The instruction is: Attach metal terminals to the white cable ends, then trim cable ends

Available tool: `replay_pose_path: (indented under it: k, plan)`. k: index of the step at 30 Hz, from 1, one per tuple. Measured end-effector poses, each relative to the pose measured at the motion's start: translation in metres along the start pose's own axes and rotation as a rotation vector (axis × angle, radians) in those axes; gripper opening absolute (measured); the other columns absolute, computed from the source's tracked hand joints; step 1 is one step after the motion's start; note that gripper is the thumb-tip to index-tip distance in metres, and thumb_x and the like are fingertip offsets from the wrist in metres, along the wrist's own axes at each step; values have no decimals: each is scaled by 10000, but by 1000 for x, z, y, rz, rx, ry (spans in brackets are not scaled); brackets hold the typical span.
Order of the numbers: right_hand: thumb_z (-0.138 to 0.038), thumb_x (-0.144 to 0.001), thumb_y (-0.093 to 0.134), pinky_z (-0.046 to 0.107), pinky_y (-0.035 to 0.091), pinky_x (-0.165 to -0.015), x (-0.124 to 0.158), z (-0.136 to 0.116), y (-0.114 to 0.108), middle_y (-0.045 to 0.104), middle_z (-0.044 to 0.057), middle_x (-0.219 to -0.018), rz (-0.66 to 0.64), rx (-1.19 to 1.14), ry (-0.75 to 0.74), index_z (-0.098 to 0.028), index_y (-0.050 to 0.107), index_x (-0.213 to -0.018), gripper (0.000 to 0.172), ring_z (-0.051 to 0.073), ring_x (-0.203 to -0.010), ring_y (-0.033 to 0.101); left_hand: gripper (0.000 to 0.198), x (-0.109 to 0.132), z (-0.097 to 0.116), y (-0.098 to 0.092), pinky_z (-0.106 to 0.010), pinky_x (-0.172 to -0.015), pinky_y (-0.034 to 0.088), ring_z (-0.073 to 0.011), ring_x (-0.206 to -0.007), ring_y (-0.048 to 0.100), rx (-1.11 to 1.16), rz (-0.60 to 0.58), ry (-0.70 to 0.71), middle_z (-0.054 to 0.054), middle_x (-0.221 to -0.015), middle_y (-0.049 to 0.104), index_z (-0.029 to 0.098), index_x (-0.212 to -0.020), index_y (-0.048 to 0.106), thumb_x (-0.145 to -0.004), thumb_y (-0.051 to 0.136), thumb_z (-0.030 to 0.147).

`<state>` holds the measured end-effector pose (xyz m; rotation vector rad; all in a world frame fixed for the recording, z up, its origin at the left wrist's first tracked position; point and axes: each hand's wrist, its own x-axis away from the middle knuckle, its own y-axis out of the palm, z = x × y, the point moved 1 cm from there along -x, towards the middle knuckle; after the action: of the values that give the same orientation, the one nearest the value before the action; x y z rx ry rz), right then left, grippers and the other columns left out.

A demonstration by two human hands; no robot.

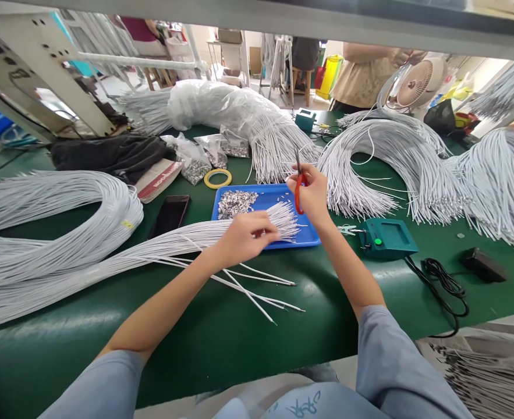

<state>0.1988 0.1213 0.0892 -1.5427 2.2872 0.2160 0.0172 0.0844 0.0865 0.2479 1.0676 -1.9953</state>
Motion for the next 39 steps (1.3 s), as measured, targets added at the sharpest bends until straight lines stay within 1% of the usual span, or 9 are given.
replay_pose_path:
  k: [3, 5, 9, 11, 15, 19, 22, 28, 39]
  plan:
    - [-211, -591, 626, 353, 552, -734, -31, 37, -10, 668, -13, -708, 31, 124, 110, -208, 606, -887, 297, 175, -720, 672, 119, 5, 3, 13, -232, -620, 406, -105, -660, 572, 13, -489, -13, -5, -740, 665, 164, -727, 710, -833, 661, 146]
    - [-189, -585, 571, 372, 553, -758, -41, 54, -15, 686, 20, -740, 49, 257, 142, -188, 608, -892, 309, 201, -751, 686, 98, 8, 2, 23, -232, -623, 405, -113, -688, 599, 43, -724, -55, -8, -770, 691, 169, -753, 720, -829, 658, 166]
    - [-192, -567, 578, 430, 524, -835, -44, 65, -19, 705, 67, -761, 55, 379, 136, -168, 641, -860, 300, 260, -808, 692, 63, 16, -1, 39, -216, -608, 425, -116, -692, 626, 142, -1027, -136, -6, -791, 715, 172, -791, 726, -805, 670, 197]
    - [-214, -579, 598, 437, 514, -851, -42, 62, -20, 714, 70, -769, 60, 419, 123, -172, 657, -869, 299, 272, -825, 693, 82, 18, -2, 41, -220, -614, 432, -127, -717, 637, 130, -1091, -133, -8, -829, 726, 179, -828, 733, -807, 670, 227]
    - [-223, -611, 615, 433, 512, -846, -40, 54, -21, 717, 56, -760, 77, 471, 76, -176, 665, -888, 285, 258, -809, 686, 167, 14, -6, 34, -253, -678, 452, -177, -852, 668, -95, -881, -131, -20, -948, 734, 212, -902, 733, -887, 584, 287]
    - [-198, -622, 630, 428, 513, -833, -38, 46, -19, 685, 26, -733, 96, 378, 47, -177, 653, -887, 266, 221, -763, 664, 191, 5, -19, 20, -301, -729, 484, -249, -950, 682, -566, -684, -252, -116, -1032, 711, 145, -942, 711, -900, 525, 168]
    - [-184, -634, 630, 383, 512, -772, -34, 37, -16, 645, -11, -700, 95, 294, 27, -185, 638, -877, 243, 175, -695, 628, 222, 3, -30, 13, -312, -733, 490, -275, -960, 689, -727, -689, -321, -167, -1026, 699, 97, -939, 701, -845, 510, 35]
    - [-156, -659, 627, 310, 473, -655, -21, 13, -9, 587, -61, -630, 83, 212, -49, -225, 623, -823, 178, 118, -611, 567, 327, 2, -35, 14, -313, -714, 481, -283, -932, 695, -732, -718, -320, -172, -983, 700, 77, -906, 703, -776, 445, -76]
    - [-273, -699, 715, 306, 474, -580, -1, -16, -10, 592, -50, -643, 36, 102, -146, -259, 618, -851, 182, 118, -583, 550, 175, -1, -40, 1, -279, -651, 445, -243, -847, 682, -645, -705, -315, -127, -880, 711, 121, -816, 668, -825, 495, 99]
